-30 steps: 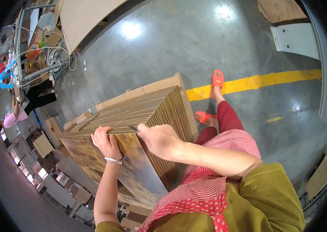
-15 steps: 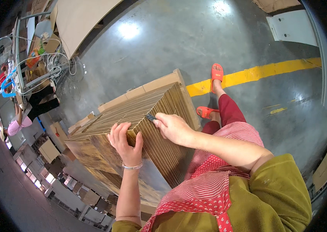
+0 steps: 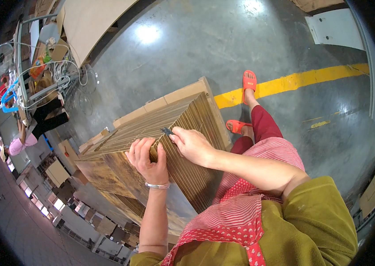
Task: The person cleans a small wooden piece using a cloth and then uses a utility knife to trim the edges of several large wooden furniture panels stacked on a pallet.
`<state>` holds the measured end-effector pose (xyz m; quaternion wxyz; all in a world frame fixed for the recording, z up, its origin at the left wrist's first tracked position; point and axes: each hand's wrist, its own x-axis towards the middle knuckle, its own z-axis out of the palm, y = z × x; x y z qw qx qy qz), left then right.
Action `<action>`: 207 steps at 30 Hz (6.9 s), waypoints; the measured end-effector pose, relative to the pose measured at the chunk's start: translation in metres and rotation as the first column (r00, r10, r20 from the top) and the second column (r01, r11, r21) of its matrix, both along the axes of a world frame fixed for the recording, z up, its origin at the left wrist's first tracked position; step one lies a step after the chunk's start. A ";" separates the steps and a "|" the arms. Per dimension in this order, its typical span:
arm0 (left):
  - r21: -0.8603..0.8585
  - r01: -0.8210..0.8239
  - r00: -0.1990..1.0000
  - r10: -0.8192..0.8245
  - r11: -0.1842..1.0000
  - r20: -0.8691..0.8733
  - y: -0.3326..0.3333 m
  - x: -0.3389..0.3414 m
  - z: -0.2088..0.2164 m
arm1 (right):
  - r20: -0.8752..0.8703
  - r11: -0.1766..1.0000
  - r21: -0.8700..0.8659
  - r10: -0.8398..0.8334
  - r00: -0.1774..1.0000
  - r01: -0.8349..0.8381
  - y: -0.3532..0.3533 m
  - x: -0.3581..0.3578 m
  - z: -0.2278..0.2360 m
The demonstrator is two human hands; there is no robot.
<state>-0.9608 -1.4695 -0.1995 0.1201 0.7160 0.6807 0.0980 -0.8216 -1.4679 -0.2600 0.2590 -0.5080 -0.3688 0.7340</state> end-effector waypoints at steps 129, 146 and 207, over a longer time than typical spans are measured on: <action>-0.421 -0.810 0.412 0.907 0.408 0.085 0.048 -0.188 0.009 | -0.045 0.684 -0.403 0.648 0.760 -0.607 0.196 -0.021 -0.021; -0.733 -0.669 0.534 0.768 0.127 -0.353 0.096 -0.200 0.001 | -0.172 0.532 -0.567 0.670 0.722 -0.629 0.199 -0.159 -0.059; -0.969 -0.202 0.942 0.298 0.140 -0.153 0.130 -0.235 -0.052 | 0.072 0.666 -0.196 0.742 0.666 -0.720 0.134 -0.241 -0.073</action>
